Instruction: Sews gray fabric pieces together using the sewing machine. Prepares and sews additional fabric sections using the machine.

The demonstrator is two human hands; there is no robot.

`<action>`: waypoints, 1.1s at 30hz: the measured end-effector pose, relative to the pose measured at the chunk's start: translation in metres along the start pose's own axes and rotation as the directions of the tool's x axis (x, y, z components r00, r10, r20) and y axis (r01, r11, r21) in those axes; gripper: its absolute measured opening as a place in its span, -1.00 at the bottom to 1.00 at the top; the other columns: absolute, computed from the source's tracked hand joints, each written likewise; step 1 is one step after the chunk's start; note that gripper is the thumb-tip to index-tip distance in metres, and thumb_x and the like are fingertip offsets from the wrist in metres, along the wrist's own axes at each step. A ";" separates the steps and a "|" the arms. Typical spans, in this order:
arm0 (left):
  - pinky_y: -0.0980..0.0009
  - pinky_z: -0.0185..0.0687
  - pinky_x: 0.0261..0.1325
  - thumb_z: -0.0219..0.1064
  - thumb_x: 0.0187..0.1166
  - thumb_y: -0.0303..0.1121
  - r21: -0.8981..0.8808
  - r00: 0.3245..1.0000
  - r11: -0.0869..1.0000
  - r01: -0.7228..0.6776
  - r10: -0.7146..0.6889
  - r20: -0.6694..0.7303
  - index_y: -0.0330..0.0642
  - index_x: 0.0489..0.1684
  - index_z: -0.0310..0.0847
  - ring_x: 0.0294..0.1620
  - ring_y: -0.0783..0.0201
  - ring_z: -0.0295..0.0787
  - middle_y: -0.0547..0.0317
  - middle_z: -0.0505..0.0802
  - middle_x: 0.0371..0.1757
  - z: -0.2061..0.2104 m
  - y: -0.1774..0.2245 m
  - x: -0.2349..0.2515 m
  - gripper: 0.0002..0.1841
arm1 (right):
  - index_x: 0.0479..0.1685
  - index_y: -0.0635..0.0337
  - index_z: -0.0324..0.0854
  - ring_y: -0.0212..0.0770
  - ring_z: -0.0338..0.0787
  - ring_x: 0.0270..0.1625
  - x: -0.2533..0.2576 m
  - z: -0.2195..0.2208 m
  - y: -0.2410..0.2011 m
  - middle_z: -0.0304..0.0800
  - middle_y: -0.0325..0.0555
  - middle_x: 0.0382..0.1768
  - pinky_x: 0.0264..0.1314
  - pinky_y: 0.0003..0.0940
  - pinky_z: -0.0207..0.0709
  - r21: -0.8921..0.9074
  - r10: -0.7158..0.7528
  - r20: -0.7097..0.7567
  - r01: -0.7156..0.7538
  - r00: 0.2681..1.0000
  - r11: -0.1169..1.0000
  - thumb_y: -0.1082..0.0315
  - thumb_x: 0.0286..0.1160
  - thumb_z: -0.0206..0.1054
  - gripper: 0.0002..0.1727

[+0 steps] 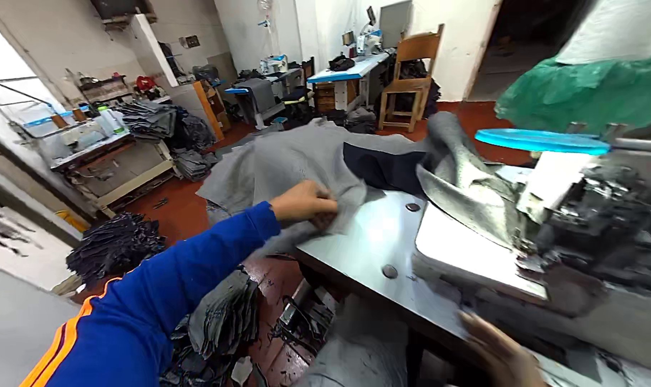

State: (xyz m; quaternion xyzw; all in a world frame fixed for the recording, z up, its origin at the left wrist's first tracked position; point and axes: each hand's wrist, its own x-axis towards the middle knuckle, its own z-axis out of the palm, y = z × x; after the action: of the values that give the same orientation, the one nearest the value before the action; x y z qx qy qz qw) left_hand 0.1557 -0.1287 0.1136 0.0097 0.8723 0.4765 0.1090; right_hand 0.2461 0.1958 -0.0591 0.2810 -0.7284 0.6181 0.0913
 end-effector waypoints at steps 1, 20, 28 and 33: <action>0.43 0.74 -0.33 0.17 0.73 -0.49 -0.146 0.998 0.988 -0.060 0.064 0.022 -0.38 -0.28 0.58 -0.52 0.40 0.71 0.18 0.73 -0.51 0.032 0.021 -0.002 -0.83 | 0.63 0.73 0.05 -0.17 0.49 0.64 0.011 0.021 -0.007 0.38 0.37 0.62 0.63 -0.25 0.45 0.127 0.039 0.032 -0.042 0.999 0.991 -0.21 0.28 0.54 0.23; -0.25 0.51 0.26 0.13 0.51 0.31 0.606 0.584 0.490 -0.627 0.810 -0.051 -0.30 0.05 0.71 0.17 -0.26 0.73 -0.20 0.82 0.05 0.167 0.005 0.080 -0.27 | 0.25 0.56 0.58 0.60 0.69 0.20 -0.083 -0.277 -0.006 0.69 0.60 0.09 0.29 0.55 0.43 -0.601 0.371 -0.709 -0.789 0.600 0.127 0.50 0.67 0.23 -0.69; -0.17 0.51 0.20 -0.05 0.58 0.35 0.644 0.551 0.443 -0.624 0.834 -0.040 -0.18 0.06 0.78 0.17 -0.19 0.72 -0.11 0.82 0.12 0.166 -0.001 0.087 -0.25 | -0.17 0.38 0.78 0.23 0.78 -0.21 -0.028 -0.325 -0.035 0.79 0.23 -0.34 -0.03 0.32 0.58 -0.771 0.726 -0.352 -0.623 0.591 0.133 0.28 0.43 0.53 -0.73; -0.16 0.52 0.21 -0.05 0.57 0.36 0.655 0.554 0.437 -0.616 0.832 -0.035 -0.17 0.06 0.78 0.18 -0.16 0.73 -0.09 0.83 0.12 0.166 -0.001 0.087 -0.24 | 0.07 0.48 0.74 0.55 0.74 0.16 0.055 -0.354 0.027 0.78 0.55 -0.01 0.28 0.56 0.42 -0.694 0.524 -0.524 -0.694 0.671 0.194 0.33 0.66 0.33 -0.68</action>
State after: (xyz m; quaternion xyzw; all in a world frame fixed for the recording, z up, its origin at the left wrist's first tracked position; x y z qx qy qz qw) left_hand 0.1044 0.0187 0.0101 0.3363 0.8814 0.1818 -0.2773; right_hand 0.1105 0.5187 0.0216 -0.1710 -0.9695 0.1736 0.0267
